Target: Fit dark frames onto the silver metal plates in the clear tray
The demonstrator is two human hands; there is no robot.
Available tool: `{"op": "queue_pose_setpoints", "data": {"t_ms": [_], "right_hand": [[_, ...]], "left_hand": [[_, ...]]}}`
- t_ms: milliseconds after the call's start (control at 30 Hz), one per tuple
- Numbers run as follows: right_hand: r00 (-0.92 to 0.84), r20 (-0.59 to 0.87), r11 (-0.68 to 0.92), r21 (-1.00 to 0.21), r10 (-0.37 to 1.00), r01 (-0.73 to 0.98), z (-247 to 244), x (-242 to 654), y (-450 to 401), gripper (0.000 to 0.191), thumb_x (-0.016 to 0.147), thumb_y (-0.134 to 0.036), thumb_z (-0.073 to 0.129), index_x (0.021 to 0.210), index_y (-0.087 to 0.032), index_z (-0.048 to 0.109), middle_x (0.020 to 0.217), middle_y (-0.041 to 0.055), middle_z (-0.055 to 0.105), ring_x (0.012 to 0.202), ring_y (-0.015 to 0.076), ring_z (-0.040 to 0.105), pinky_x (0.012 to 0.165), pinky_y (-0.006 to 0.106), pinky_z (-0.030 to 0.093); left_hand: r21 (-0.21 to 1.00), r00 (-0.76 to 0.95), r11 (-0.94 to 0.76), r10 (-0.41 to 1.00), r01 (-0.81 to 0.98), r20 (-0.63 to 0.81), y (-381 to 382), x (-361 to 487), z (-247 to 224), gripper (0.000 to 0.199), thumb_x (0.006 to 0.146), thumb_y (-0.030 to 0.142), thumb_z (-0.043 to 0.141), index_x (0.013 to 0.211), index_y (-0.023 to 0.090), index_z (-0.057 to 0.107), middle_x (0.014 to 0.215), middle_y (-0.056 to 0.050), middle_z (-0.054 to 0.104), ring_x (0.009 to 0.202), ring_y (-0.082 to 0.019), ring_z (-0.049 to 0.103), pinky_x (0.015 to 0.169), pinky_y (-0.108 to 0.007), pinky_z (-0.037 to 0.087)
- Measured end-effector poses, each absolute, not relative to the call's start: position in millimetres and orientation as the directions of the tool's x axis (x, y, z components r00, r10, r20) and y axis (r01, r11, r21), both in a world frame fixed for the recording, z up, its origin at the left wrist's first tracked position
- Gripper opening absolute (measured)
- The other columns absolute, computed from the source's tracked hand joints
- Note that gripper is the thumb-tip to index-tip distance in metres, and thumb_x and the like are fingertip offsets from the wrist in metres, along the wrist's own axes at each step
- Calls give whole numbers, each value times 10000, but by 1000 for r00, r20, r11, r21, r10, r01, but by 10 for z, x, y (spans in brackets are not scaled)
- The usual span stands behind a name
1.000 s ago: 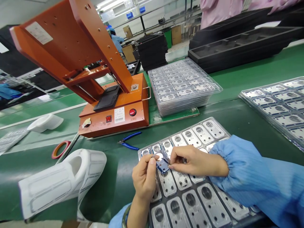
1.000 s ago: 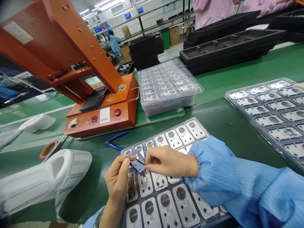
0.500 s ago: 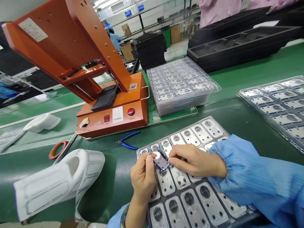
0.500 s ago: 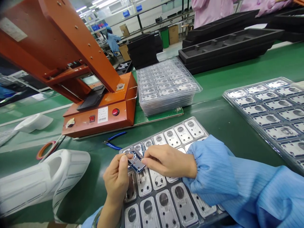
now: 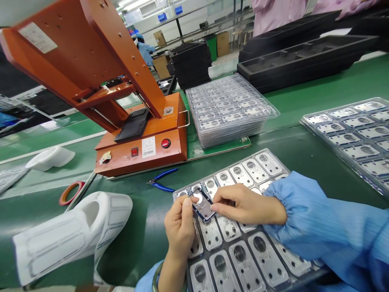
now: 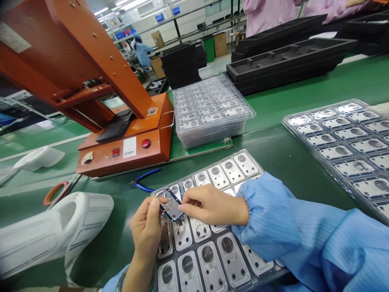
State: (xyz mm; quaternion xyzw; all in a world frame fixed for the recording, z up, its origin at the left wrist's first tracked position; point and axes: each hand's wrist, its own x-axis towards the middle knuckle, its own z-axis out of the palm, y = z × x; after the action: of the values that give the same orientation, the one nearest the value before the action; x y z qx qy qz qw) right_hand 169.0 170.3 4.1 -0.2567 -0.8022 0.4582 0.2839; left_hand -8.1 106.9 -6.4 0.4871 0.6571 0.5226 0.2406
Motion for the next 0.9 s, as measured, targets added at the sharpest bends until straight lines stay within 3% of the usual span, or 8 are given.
{"op": "queue_pose_setpoints", "data": {"t_ms": [133, 300, 433, 567, 733, 900], "right_hand": [[-716, 142, 345, -927, 683, 145, 52, 1681, 1710, 181, 873, -244, 533, 727, -145, 579, 546, -40, 516, 514, 74, 466, 501, 186, 362], [-721, 119, 259, -962, 683, 86, 67, 1692, 1718, 188, 851, -300, 564, 753, -140, 578, 596, -33, 521, 529, 72, 447, 498, 188, 361], [-703, 91, 171, -984, 706, 45, 92, 1679, 1733, 207, 857, -343, 561, 854, -138, 585, 644, -26, 543, 556, 78, 477, 524, 194, 394], [-675, 64, 134, -990, 736, 52, 83, 1655, 1725, 175, 865, -294, 544, 787, -143, 586, 604, -37, 524, 529, 69, 475, 504, 184, 383], [-697, -63, -58, -998, 715, 30, 41, 1645, 1704, 186, 869, -298, 533, 757, -151, 553, 545, -54, 498, 459, 70, 511, 447, 168, 403], [-722, -79, -96, -995, 688, 17, 10, 1626, 1701, 216, 856, -345, 567, 760, -151, 571, 571, -46, 528, 447, 57, 506, 432, 152, 401]], "left_hand": [[933, -393, -38, 900, 358, 188, 1074, -91, -95, 356, 838, 484, 500, 714, 192, 661, 590, -4, 595, 515, -137, 511, 502, -251, 398], [935, -376, -38, 909, 353, 179, 1067, -68, -55, 326, 825, 453, 537, 659, 193, 643, 580, 2, 601, 528, -131, 522, 530, -246, 410], [922, -263, -88, 944, 378, 198, 1063, -39, 4, 320, 812, 409, 557, 597, 187, 637, 556, 7, 594, 518, -119, 513, 531, -237, 390], [904, -160, -105, 969, 414, 186, 1063, -26, 35, 304, 819, 345, 536, 591, 180, 650, 526, 15, 583, 489, -107, 491, 519, -229, 373], [901, -89, -116, 982, 418, 168, 1069, -70, 18, 294, 834, 270, 507, 593, 175, 645, 506, 31, 564, 464, -86, 478, 501, -205, 363], [861, 57, -200, 979, 468, 197, 1101, -151, -11, 289, 855, 244, 487, 614, 171, 628, 519, 27, 590, 469, -89, 518, 494, -186, 391]]}}
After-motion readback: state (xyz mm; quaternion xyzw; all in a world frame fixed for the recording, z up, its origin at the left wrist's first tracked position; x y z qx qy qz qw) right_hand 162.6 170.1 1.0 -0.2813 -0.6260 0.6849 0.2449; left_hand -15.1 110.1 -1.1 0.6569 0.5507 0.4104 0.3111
